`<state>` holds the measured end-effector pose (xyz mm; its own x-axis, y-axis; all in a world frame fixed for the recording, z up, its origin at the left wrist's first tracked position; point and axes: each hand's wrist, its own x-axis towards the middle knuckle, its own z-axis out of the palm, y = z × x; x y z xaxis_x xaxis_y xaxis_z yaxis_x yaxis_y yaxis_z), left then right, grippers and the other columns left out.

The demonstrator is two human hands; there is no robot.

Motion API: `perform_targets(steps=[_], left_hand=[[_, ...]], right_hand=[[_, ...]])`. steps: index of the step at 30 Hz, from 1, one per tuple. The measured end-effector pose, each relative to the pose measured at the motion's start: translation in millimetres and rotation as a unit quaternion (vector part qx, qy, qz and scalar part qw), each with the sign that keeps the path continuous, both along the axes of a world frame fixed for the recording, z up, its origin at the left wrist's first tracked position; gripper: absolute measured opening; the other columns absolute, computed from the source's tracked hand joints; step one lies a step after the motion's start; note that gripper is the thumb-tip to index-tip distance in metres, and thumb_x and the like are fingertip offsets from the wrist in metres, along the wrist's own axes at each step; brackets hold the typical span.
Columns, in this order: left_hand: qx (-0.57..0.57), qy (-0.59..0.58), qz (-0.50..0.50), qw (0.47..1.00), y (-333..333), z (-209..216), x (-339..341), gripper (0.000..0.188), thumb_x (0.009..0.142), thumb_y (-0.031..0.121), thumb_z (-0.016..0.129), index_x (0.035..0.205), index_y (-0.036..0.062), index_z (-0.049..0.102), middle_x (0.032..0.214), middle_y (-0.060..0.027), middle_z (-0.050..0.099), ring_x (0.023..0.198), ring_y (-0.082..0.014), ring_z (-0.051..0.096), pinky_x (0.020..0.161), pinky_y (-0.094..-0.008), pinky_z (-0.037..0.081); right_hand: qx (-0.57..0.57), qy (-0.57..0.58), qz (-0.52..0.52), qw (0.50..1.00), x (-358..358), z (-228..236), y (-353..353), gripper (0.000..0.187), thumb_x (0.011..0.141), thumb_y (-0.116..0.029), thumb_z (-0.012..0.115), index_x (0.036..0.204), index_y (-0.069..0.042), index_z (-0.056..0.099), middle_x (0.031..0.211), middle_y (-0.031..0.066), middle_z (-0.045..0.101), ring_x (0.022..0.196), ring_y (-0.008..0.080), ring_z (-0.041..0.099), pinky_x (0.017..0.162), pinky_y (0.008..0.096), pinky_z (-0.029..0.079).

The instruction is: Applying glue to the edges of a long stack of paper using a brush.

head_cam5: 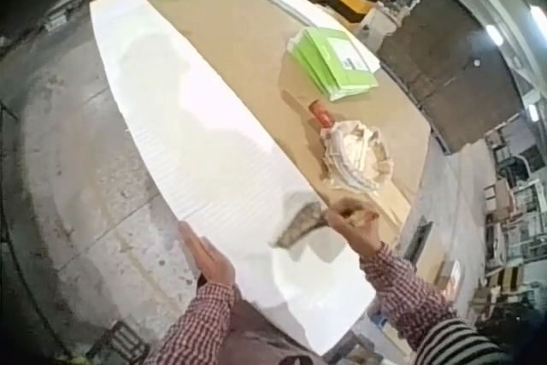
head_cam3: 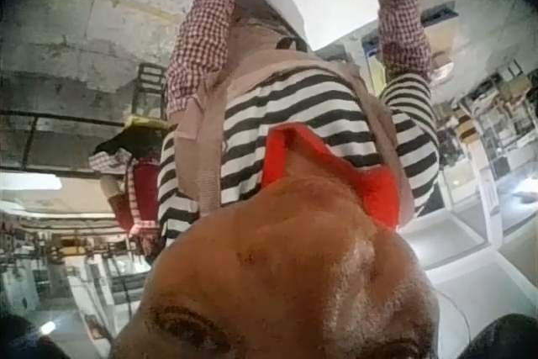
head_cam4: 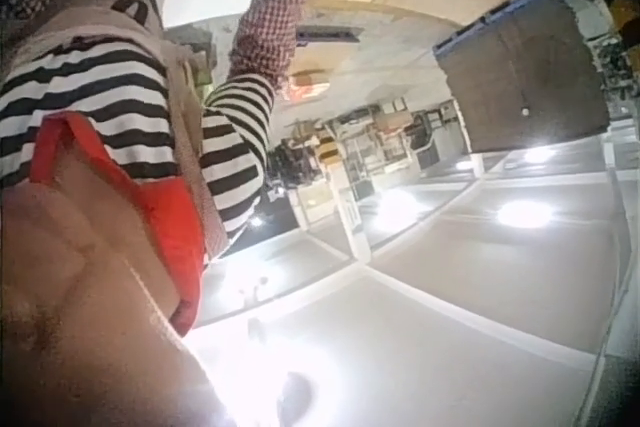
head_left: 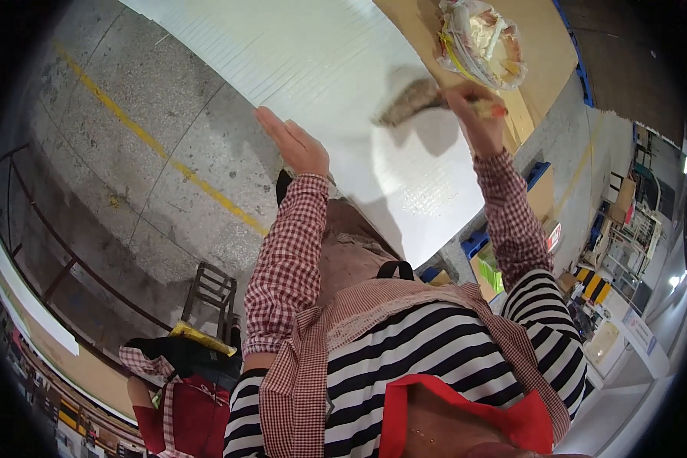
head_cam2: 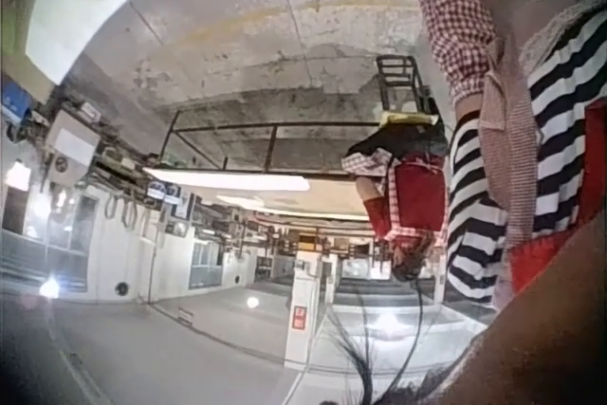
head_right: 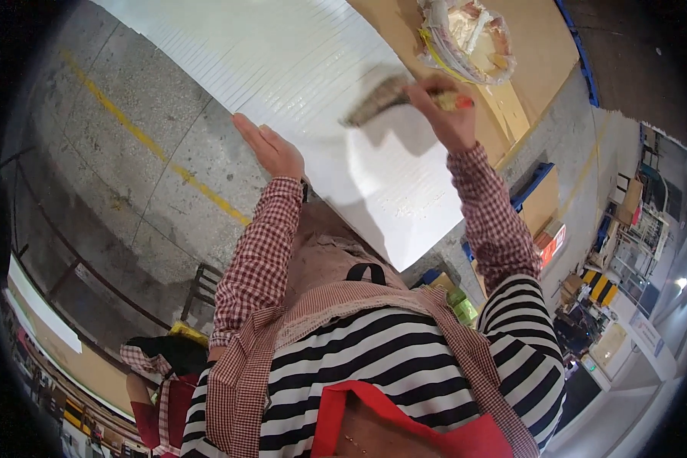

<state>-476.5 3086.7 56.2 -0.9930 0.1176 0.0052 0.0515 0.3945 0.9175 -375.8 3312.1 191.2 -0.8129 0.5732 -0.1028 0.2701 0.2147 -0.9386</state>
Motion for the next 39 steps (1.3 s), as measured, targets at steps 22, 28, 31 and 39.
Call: perform_targets(steps=[22, 28, 31, 39], left_hand=[[0.001, 0.003, -0.005, 1.0, -2, -8, 3, 0.054, 0.099, 0.022, 0.024, 0.143, -0.0055, 0.009, 0.15, -0.025, 0.005, 0.139, -0.0367, 0.007, 0.113, -0.0437, 0.01], [-0.004, 0.003, -0.002, 1.0, -5, -10, -2, 0.054, 0.099, 0.022, 0.025, 0.143, -0.0055, 0.01, 0.15, -0.0246, 0.006, 0.14, -0.0366, 0.006, 0.113, -0.0429, 0.01], [-0.005, 0.005, 0.004, 1.0, -5, -10, -3, 0.054, 0.099, 0.022, 0.025, 0.143, -0.0055, 0.01, 0.15, -0.0247, 0.006, 0.139, -0.037, 0.007, 0.113, -0.0427, 0.011], [-0.003, 0.008, 0.002, 1.0, -6, -11, -2, 0.053, 0.099, 0.021, 0.025, 0.143, -0.0055, 0.012, 0.15, -0.0244, 0.007, 0.139, -0.0376, 0.008, 0.113, -0.0428, 0.012]], right_hand=[[0.067, 0.027, 0.039, 0.997, -103, -30, 19, 0.01, 0.082, -0.01, 0.064, 0.076, -0.001, 0.064, 0.076, 0.0033, 0.063, 0.069, 0.0075, 0.056, 0.062, 0.0208, 0.045], [0.053, -0.011, 0.047, 0.997, -81, -17, 18, 0.013, 0.079, -0.011, 0.069, 0.073, -0.001, 0.063, 0.068, 0.0008, 0.061, 0.065, 0.0061, 0.055, 0.059, 0.0196, 0.044], [0.001, 0.054, 0.035, 0.998, -115, -3, 8, 0.014, 0.079, -0.012, 0.069, 0.073, -0.001, 0.063, 0.068, 0.0006, 0.061, 0.065, 0.0063, 0.055, 0.059, 0.0196, 0.044], [-0.008, -0.013, 0.044, 0.999, -103, -25, 23, 0.01, 0.076, -0.01, 0.069, 0.074, -0.001, 0.064, 0.068, 0.0016, 0.06, 0.063, 0.0076, 0.055, 0.058, 0.0209, 0.044]])
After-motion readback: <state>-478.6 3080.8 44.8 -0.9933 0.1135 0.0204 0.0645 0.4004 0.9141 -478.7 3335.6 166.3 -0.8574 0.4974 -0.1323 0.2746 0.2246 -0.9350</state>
